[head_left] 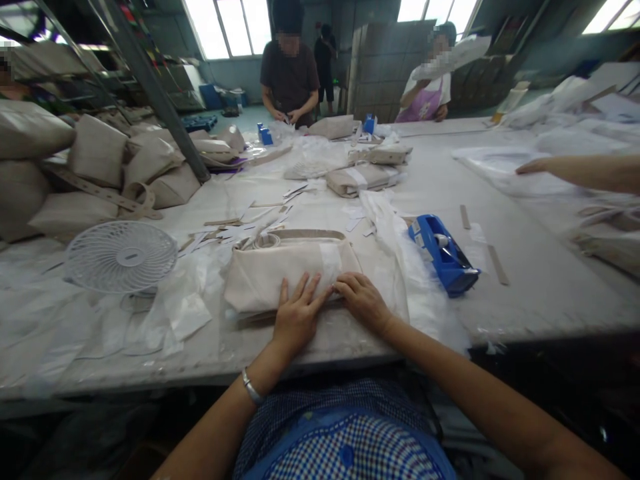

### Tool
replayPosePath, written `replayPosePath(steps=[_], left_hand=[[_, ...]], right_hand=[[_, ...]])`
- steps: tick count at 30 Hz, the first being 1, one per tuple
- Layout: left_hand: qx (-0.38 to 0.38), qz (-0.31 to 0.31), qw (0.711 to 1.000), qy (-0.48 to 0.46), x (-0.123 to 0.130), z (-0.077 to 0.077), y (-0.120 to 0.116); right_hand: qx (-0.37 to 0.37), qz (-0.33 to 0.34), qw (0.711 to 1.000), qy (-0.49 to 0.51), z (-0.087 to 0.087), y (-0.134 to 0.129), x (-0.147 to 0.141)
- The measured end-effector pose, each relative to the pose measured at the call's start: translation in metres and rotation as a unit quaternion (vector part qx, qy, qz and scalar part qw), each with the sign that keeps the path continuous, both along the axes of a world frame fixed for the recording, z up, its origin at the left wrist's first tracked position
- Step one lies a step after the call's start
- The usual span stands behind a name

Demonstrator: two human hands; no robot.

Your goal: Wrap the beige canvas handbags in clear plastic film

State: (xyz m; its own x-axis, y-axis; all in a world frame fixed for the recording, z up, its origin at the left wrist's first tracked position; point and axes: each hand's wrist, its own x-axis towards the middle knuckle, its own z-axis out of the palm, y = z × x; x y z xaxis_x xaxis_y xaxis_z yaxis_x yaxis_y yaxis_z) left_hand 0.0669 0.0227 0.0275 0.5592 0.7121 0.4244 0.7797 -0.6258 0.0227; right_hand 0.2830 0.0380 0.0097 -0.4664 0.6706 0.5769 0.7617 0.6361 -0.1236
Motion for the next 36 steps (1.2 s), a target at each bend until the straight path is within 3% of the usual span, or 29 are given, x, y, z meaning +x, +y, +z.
replayPosePath(steps=[4, 8, 12, 15, 17, 21, 27, 31, 34, 36], left_hand=[[-0.005, -0.018, 1.0, -0.022, 0.014, 0.013, 0.005], [0.043, -0.061, 0.996, -0.045, 0.02, 0.005, 0.018], [0.056, -0.078, 0.994, -0.055, 0.016, -0.005, 0.023], [0.056, -0.084, 0.993, -0.063, 0.014, -0.005, 0.021], [0.054, -0.085, 0.993, -0.068, 0.014, -0.004, 0.021], [0.049, -0.084, 0.993, -0.073, 0.014, -0.001, 0.02], [0.046, -0.083, 0.993, -0.076, 0.014, 0.0, 0.021], [0.045, -0.086, 0.992, -0.077, 0.013, -0.002, 0.021], [0.041, -0.088, 0.992, -0.079, 0.013, -0.003, 0.021], [0.04, -0.088, 0.992, -0.082, 0.013, -0.003, 0.021]], right_hand=[[-0.012, -0.022, 1.0, -0.004, -0.001, 0.0, -0.005], [-0.029, -0.018, 0.999, 0.032, 0.006, -0.007, -0.002], [-0.026, 0.058, 0.997, 0.042, 0.008, -0.044, 0.012], [-0.08, 0.13, 0.988, -0.009, 0.004, -0.074, 0.022], [-0.121, 0.142, 0.982, -0.04, -0.001, -0.085, 0.024], [-0.135, 0.16, 0.978, -0.024, -0.009, -0.082, 0.019], [-0.038, 0.174, 0.984, 0.012, -0.009, -0.066, 0.014], [-0.022, 0.151, 0.987, 0.043, 0.002, -0.071, 0.01], [-0.086, 0.097, 0.98, 0.15, 0.008, -0.078, 0.003], [-0.143, 0.058, 0.961, 0.231, 0.008, -0.079, -0.003]])
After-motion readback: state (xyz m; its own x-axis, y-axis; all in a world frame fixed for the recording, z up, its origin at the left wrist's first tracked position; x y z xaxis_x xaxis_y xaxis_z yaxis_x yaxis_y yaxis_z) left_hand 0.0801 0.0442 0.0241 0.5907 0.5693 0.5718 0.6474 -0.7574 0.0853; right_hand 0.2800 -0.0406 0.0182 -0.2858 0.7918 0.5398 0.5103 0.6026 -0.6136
